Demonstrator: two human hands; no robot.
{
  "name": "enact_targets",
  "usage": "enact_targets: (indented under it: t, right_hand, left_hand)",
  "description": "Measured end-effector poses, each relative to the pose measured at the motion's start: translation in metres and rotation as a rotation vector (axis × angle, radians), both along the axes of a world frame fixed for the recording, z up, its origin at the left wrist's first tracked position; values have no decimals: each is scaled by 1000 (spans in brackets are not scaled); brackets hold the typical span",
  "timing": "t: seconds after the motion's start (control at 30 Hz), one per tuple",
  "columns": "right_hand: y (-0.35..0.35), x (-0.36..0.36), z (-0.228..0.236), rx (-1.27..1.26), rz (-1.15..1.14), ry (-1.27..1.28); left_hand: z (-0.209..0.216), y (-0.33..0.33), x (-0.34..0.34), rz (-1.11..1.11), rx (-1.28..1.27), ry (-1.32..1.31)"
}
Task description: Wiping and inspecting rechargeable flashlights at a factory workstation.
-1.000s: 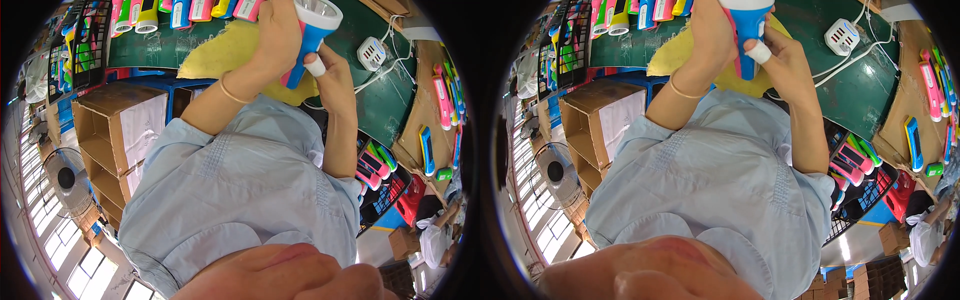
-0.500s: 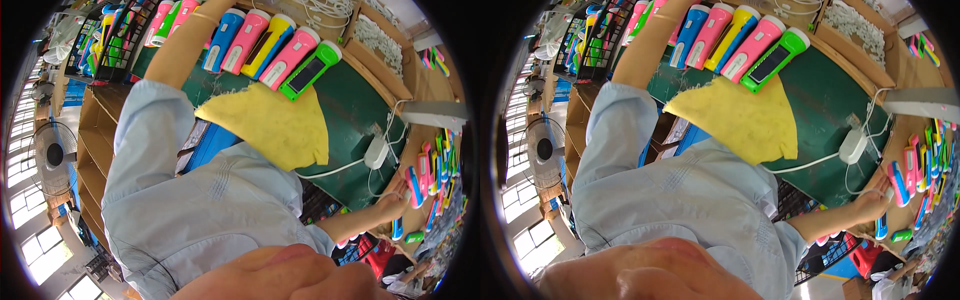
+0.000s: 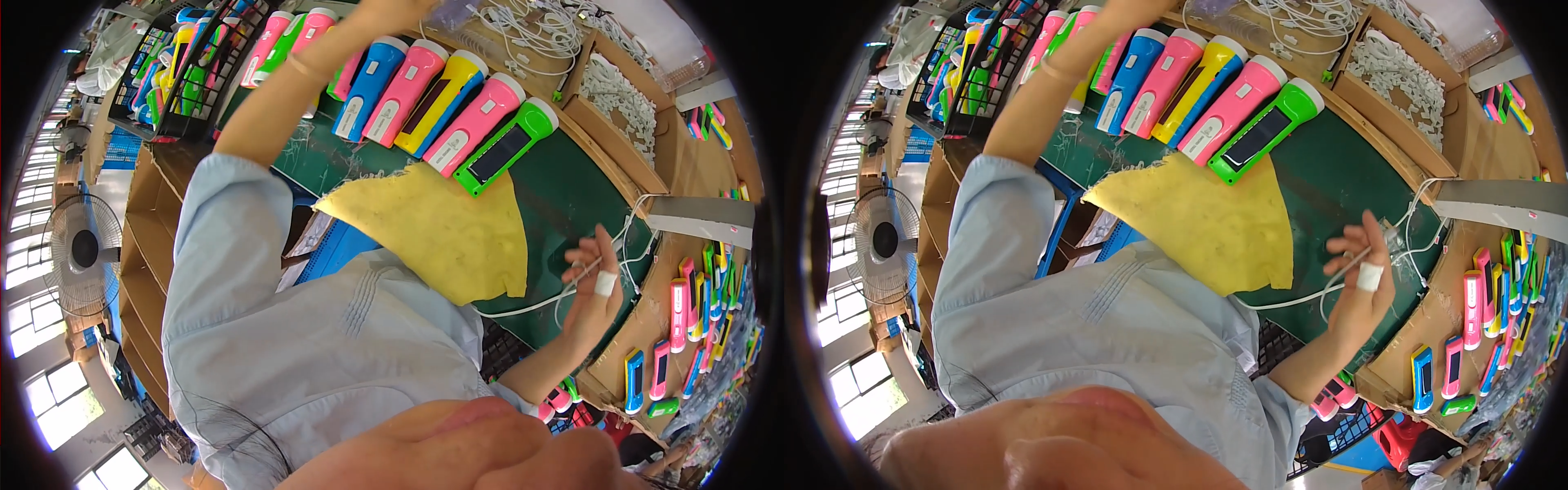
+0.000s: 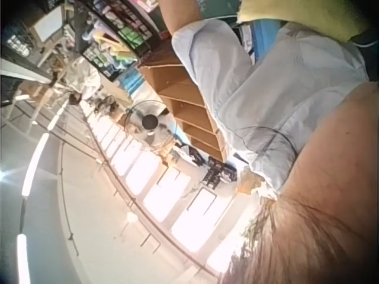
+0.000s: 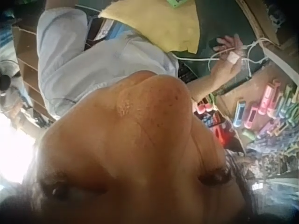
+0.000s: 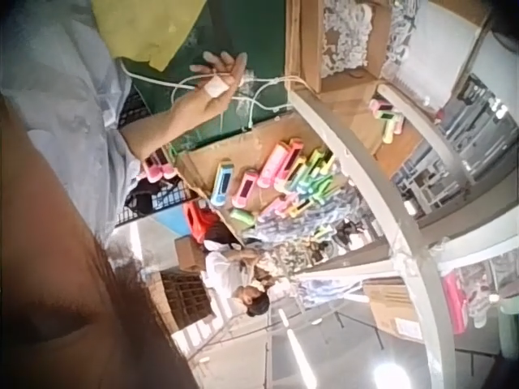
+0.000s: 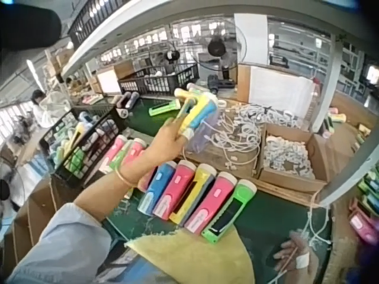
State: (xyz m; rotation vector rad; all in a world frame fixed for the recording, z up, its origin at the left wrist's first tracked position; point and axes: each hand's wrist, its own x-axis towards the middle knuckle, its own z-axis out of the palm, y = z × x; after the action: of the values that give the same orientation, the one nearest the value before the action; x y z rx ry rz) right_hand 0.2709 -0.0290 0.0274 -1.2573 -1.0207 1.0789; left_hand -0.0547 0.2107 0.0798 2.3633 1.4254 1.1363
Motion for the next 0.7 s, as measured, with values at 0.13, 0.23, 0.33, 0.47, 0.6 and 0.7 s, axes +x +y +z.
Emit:
enact_targets:
  t: [0.13, 0.23, 0.33, 0.47, 0.6, 0.7]
  right_hand:
    - [38, -45, 12, 89, -78, -106]
    - [44, -48, 9, -158, 38, -111]
    - [24, -24, 11, 153, -12, 574]
    - [-5, -24, 41, 163, 191, -181]
    - [2, -68, 20, 214, 347, -453]
    - [-6, -60, 0, 127, 73, -133]
  left_hand:
    - [-32, -142, 44, -266, 156, 149]
    - [-51, -200, 60, -449, 78, 124]
    - [-57, -211, 52, -794, -901, -834]
    - [-74, -218, 61, -957, -1190, -806]
    - [-66, -236, 81, -953, -1532, -1025]
    - [-61, -233, 91, -615, -1473, -1113]
